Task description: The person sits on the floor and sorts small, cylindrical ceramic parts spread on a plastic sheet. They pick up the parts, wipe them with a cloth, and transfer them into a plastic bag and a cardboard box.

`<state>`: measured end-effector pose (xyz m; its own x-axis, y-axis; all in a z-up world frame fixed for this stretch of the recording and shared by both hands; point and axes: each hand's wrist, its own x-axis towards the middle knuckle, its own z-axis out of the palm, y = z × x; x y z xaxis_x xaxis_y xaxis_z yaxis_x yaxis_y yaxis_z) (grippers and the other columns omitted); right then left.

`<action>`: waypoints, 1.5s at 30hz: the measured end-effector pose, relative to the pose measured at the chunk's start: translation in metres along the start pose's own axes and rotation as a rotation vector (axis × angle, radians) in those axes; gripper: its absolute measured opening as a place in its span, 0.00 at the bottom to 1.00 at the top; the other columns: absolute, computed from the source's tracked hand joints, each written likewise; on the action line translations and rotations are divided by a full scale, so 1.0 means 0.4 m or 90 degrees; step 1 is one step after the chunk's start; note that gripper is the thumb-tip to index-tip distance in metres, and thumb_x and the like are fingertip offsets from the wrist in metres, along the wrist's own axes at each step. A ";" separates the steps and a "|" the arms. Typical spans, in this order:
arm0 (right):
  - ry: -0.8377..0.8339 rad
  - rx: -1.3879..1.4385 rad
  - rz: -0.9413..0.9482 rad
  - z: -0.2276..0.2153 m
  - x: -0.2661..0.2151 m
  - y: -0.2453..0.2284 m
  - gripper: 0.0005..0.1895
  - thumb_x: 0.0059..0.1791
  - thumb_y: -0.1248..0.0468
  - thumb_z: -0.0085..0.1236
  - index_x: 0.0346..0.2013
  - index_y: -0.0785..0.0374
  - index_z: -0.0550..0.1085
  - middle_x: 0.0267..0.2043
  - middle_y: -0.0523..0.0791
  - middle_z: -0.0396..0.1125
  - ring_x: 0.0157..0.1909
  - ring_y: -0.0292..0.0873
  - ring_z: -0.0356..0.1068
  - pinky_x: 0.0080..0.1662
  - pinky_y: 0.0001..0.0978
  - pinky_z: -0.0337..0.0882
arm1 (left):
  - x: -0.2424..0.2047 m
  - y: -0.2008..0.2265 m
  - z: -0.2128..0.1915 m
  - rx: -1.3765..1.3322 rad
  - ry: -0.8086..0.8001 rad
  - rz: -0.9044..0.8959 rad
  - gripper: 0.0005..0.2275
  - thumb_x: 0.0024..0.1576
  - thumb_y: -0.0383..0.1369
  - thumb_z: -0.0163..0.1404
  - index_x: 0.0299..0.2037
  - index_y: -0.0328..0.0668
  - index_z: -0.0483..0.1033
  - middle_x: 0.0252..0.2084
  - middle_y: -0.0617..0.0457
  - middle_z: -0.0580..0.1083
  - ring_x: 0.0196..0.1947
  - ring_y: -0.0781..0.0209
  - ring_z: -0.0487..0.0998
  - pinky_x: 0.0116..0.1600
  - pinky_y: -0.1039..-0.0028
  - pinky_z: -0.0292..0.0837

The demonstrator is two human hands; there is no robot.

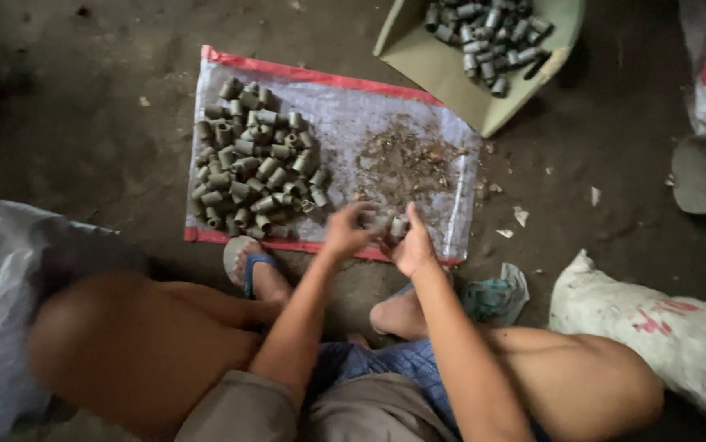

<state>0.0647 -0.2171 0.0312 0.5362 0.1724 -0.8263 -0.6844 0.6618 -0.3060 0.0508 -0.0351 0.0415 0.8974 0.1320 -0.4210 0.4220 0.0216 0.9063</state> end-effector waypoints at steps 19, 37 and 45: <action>0.190 0.202 0.086 -0.157 0.132 0.163 0.09 0.46 0.67 0.63 0.35 0.63 0.70 0.33 0.47 0.69 0.32 0.45 0.75 0.29 0.25 0.77 | 0.053 -0.200 -0.158 0.705 0.234 0.029 0.30 0.53 0.28 0.56 0.67 0.66 0.68 0.51 0.45 0.71 0.48 0.43 0.76 0.45 0.58 0.77; 0.168 -0.759 -0.037 -0.146 0.089 0.059 0.26 0.45 0.46 0.68 0.54 0.51 0.75 0.50 0.42 0.72 0.42 0.46 0.76 0.40 0.41 0.80 | -0.088 -0.179 -0.036 0.459 0.049 0.289 0.25 0.42 0.37 0.64 0.53 0.56 0.75 0.48 0.51 0.73 0.49 0.47 0.78 0.53 0.63 0.77; 0.133 -1.471 -0.107 -0.314 0.095 0.105 0.26 0.47 0.45 0.56 0.59 0.20 0.67 0.61 0.34 0.66 0.64 0.44 0.68 0.59 0.56 0.72 | 0.049 -0.316 -0.175 0.357 0.650 -0.189 0.33 0.48 0.44 0.67 0.62 0.51 0.64 0.52 0.48 0.67 0.51 0.46 0.75 0.56 0.56 0.76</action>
<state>-0.0057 -0.2744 -0.0723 0.6908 0.0749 -0.7192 0.0444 -0.9971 -0.0612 0.0058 0.0342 -0.0787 0.3469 0.9245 -0.1582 0.8193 -0.2166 0.5310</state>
